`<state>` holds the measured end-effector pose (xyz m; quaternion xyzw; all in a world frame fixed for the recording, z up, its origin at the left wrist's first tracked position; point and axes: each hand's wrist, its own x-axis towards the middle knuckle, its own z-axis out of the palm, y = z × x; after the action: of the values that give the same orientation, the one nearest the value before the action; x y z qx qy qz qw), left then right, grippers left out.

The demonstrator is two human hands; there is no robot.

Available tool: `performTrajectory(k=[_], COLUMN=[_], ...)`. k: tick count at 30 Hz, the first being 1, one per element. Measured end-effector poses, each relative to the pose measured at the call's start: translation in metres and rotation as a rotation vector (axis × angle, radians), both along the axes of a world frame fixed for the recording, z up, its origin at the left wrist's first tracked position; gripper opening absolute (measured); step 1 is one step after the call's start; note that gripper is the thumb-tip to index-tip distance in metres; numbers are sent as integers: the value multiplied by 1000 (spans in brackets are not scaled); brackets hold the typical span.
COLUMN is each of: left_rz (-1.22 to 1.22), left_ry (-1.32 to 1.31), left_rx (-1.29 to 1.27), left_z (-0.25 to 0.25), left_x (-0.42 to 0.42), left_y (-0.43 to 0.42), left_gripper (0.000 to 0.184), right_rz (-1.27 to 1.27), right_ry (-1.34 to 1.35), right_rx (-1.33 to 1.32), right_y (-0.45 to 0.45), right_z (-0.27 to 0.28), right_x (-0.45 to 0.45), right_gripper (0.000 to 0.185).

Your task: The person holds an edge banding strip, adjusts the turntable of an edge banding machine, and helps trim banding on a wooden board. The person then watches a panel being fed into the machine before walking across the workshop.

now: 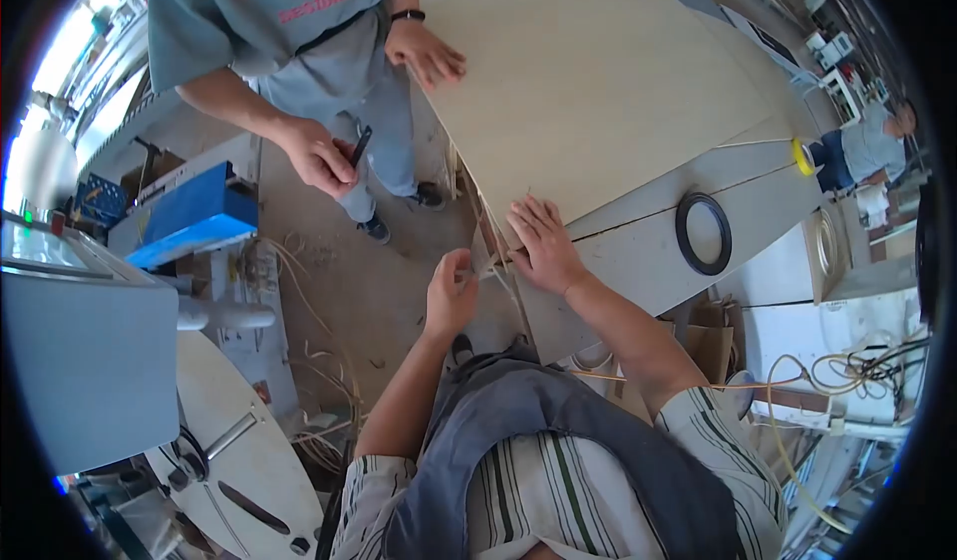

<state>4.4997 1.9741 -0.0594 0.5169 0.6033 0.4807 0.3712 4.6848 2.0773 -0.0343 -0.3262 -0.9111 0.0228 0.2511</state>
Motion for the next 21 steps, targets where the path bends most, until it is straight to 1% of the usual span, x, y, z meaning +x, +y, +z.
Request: performTrajectory(k=[3, 6, 10, 12, 13, 15, 17, 18, 20, 21], left_rz=[45, 82, 104, 120, 125, 140, 174, 194, 282, 305], left_ry=[-39, -67, -113, -147, -173, -225, -115, -121, 45, 39], left_rx=[-34, -47, -120, -132, -144, -164, -191, -192, 49, 42], left_z=[-7, -13, -27, -29, -28, -24, 3, 0, -16, -26], left_x=[2, 0, -18, -24, -27, -35, -41, -42, -40, -37], left_y=[-2, -7, -8, 0, 6, 21, 39, 52, 74, 78], left_gripper=[43, 44, 44, 43, 42, 41, 38, 38, 38, 38], right_rz=[-7, -22, 195, 226, 246, 207, 206, 182, 133, 153], right_ry=[-5, 1, 8, -28, -30, -89, -54, -13, 64, 51], right_rx=[-20, -20, -183, -292, -295, -587, -595, -601, -613, -620], right_y=[8, 24, 59, 81, 95, 124, 136, 141, 149, 151], right_z=[-7, -3, 16, 30, 34, 39, 34, 29, 23, 21], right_x=[-23, -40, -62, -71, -72, -72, -72, -71, -69, -69], right_gripper=[58, 57, 50, 38, 38, 34, 32, 31, 28, 28])
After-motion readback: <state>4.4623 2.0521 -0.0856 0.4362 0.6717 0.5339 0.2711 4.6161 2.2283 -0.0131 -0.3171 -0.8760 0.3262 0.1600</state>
